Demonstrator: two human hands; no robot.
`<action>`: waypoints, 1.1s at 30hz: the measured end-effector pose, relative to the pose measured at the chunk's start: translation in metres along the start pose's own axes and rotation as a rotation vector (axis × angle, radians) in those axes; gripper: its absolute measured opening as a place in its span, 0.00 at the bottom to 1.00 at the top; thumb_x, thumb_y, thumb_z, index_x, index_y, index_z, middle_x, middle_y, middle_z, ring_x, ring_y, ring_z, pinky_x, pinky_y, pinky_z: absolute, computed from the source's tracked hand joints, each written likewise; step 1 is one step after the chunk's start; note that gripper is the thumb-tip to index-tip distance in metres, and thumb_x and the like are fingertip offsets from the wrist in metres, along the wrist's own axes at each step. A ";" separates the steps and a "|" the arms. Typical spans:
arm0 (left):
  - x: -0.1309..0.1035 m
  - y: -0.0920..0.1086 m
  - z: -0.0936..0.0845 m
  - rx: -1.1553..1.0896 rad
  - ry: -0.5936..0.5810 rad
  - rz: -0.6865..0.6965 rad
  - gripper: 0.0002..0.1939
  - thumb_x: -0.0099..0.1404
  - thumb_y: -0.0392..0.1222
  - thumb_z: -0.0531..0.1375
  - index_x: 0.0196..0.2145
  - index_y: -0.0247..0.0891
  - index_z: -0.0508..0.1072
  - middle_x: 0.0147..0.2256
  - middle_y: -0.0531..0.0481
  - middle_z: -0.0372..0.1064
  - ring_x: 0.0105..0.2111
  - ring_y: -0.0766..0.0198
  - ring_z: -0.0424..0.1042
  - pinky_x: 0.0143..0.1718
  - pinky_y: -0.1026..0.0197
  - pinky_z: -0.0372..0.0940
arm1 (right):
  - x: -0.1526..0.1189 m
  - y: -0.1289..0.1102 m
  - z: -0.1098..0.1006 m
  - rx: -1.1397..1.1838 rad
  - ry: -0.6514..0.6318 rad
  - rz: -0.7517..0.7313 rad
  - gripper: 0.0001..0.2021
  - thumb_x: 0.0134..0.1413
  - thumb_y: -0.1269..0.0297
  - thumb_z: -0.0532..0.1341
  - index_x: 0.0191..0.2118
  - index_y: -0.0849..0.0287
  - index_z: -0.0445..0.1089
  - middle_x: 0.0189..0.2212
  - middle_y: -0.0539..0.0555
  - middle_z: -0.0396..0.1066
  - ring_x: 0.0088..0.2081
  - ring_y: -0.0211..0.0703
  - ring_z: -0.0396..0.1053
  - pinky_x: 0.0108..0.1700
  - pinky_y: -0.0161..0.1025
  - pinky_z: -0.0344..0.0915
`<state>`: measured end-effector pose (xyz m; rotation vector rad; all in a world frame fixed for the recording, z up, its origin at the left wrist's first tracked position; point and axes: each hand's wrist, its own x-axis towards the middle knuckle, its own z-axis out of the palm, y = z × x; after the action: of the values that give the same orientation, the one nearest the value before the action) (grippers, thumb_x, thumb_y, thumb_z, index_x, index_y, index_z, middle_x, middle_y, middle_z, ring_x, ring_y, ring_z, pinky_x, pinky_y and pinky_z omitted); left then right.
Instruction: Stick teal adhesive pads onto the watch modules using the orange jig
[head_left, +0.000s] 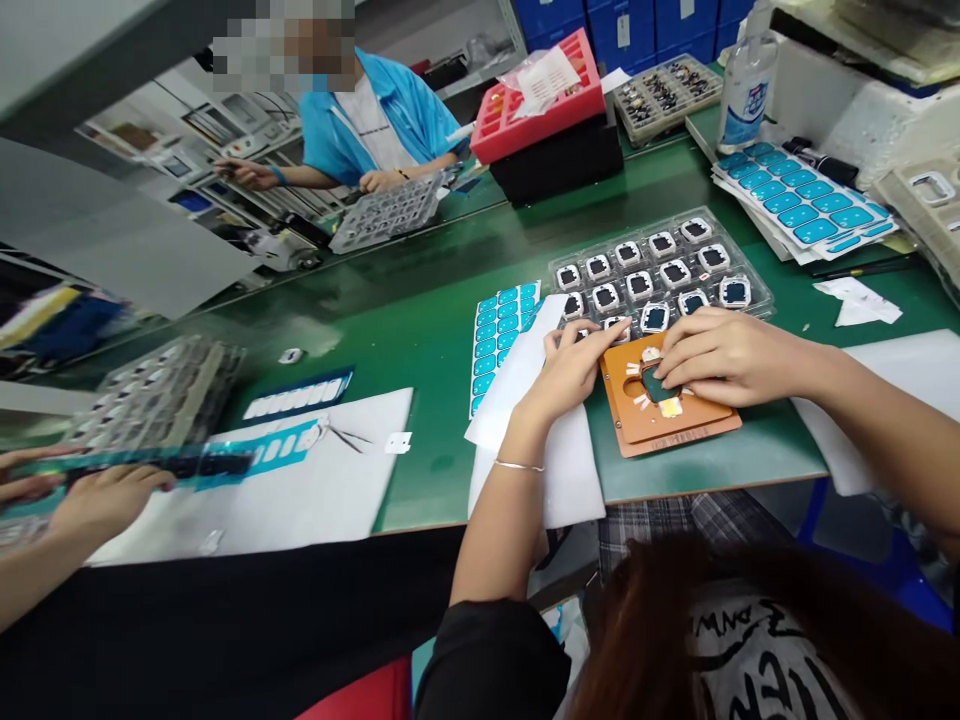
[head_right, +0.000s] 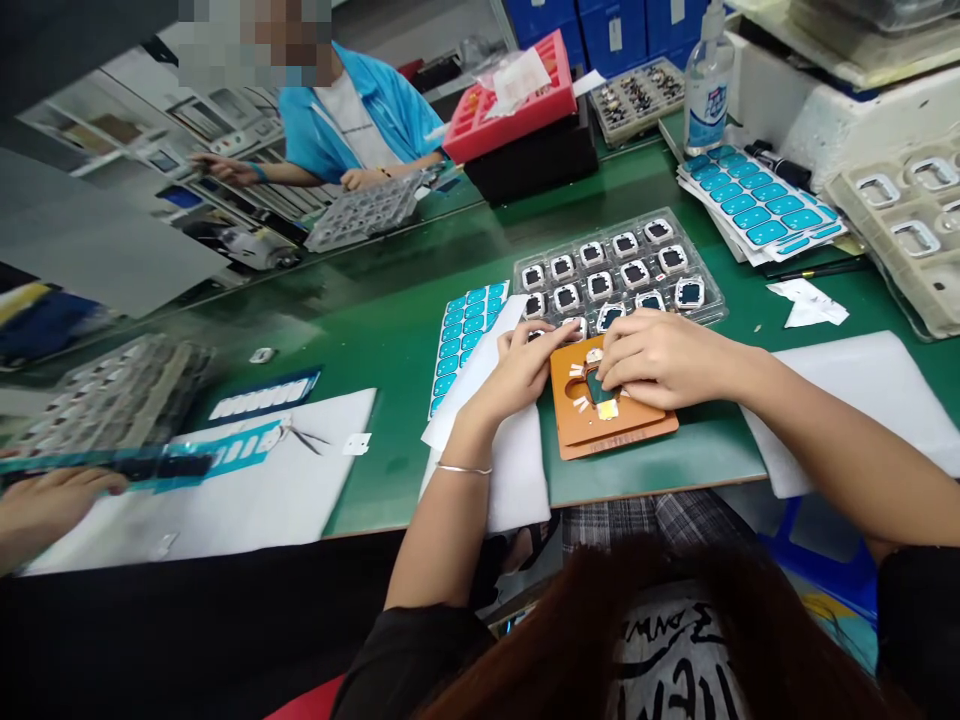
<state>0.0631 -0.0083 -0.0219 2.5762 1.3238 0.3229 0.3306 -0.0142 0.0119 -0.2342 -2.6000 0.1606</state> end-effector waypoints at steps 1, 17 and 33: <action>0.000 0.000 0.001 0.006 0.007 -0.008 0.31 0.69 0.28 0.43 0.67 0.46 0.53 0.57 0.47 0.68 0.55 0.54 0.56 0.54 0.47 0.47 | 0.000 -0.001 0.000 0.000 -0.010 0.000 0.13 0.63 0.73 0.53 0.40 0.57 0.76 0.42 0.52 0.77 0.46 0.47 0.69 0.46 0.47 0.66; -0.001 -0.019 -0.013 -0.115 0.441 0.271 0.19 0.70 0.39 0.53 0.56 0.48 0.71 0.38 0.49 0.70 0.37 0.64 0.71 0.38 0.64 0.67 | 0.007 0.006 0.017 -0.108 0.148 0.168 0.15 0.58 0.76 0.54 0.40 0.60 0.77 0.45 0.55 0.76 0.42 0.43 0.69 0.47 0.42 0.67; -0.016 0.029 -0.012 -0.263 0.469 0.333 0.17 0.66 0.44 0.59 0.53 0.48 0.70 0.46 0.46 0.74 0.50 0.54 0.70 0.48 0.54 0.69 | 0.011 -0.008 0.013 0.212 0.448 0.455 0.06 0.60 0.68 0.61 0.37 0.59 0.76 0.37 0.55 0.79 0.38 0.41 0.76 0.43 0.38 0.72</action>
<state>0.0727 -0.0370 -0.0031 2.5685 0.8776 1.1357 0.3137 -0.0208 0.0076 -0.6964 -2.0342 0.4820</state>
